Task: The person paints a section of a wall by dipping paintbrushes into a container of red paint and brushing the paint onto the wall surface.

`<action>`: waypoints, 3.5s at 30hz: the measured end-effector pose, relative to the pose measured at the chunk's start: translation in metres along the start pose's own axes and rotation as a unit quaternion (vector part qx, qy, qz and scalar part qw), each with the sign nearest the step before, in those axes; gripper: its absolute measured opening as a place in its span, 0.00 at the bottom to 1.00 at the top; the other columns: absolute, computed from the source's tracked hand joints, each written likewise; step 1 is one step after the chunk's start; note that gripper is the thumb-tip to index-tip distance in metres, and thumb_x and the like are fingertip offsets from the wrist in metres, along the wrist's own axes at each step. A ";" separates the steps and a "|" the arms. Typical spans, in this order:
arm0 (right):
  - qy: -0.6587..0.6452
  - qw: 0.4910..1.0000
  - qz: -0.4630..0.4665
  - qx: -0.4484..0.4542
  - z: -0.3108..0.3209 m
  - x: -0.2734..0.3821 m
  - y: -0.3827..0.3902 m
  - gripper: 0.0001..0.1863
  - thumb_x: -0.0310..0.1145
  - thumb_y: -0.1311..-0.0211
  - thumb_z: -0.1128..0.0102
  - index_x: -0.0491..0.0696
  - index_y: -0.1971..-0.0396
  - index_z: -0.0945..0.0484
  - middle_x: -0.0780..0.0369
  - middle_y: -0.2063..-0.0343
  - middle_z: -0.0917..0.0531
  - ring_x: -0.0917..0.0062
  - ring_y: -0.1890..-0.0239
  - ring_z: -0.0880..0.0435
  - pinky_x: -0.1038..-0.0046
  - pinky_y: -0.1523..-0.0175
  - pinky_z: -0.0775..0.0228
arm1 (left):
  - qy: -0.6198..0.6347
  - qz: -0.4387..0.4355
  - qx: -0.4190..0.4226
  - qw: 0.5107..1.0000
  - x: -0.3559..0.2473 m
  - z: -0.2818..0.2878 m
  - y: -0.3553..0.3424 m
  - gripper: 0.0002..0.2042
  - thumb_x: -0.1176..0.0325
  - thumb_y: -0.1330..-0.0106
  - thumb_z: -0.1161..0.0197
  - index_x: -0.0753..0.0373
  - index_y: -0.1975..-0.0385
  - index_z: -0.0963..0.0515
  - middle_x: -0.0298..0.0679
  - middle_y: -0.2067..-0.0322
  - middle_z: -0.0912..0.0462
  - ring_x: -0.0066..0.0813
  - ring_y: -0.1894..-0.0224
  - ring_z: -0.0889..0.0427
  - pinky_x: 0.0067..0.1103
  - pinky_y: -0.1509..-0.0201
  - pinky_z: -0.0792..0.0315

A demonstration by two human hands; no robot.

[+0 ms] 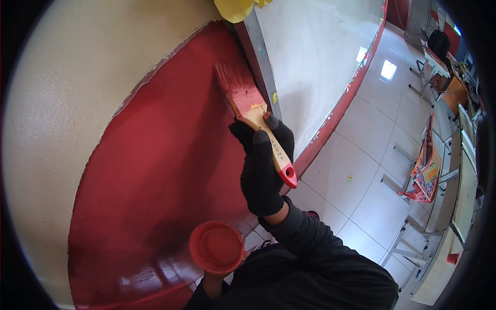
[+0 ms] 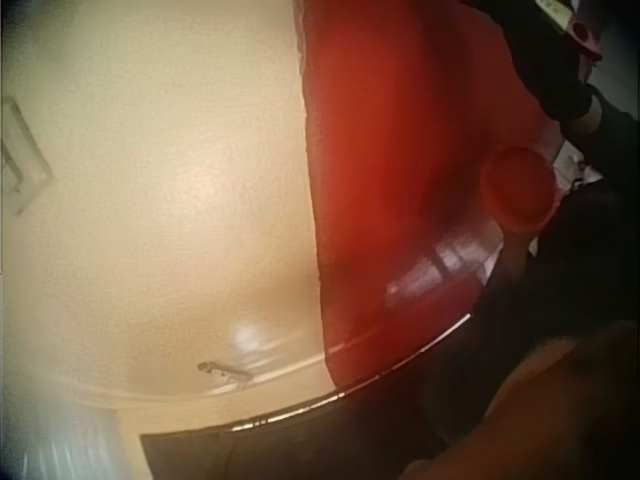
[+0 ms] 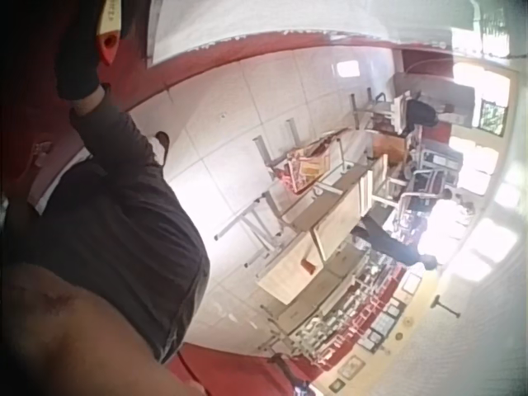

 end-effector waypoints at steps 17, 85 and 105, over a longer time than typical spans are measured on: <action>0.101 0.990 0.093 -0.039 -0.011 -0.008 -0.003 0.18 0.25 0.45 0.44 0.41 0.54 0.34 0.55 0.59 0.27 0.72 0.59 0.23 0.75 0.56 0.31 | -0.008 -0.020 0.037 0.999 0.002 0.002 -0.007 0.35 0.65 0.52 0.32 0.57 0.43 0.43 0.31 0.50 0.30 0.25 0.44 0.35 0.26 0.37 0.47; 0.532 0.822 0.199 0.045 0.027 0.000 0.020 0.15 0.17 0.56 0.40 0.45 0.64 0.23 0.56 0.67 0.24 0.68 0.64 0.23 0.75 0.62 0.30 | -0.167 -0.025 0.039 0.985 0.043 0.022 0.010 0.41 0.50 0.54 0.34 0.57 0.41 0.46 0.36 0.42 0.42 0.35 0.39 0.44 0.32 0.37 0.50; 0.523 0.844 0.118 0.004 0.070 -0.008 0.053 0.11 0.17 0.52 0.45 0.44 0.66 0.26 0.56 0.64 0.27 0.68 0.62 0.25 0.75 0.59 0.31 | -0.124 -0.033 0.014 0.992 0.033 0.026 0.002 0.41 0.57 0.63 0.26 0.61 0.48 0.41 0.38 0.51 0.33 0.30 0.47 0.32 0.22 0.49 0.34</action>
Point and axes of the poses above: each hand's wrist, its own y-axis away from the middle knuckle, its own z-axis out of the back of the hand, x = y × z, the point moved 4 cm from there along -y, towards the middle knuckle
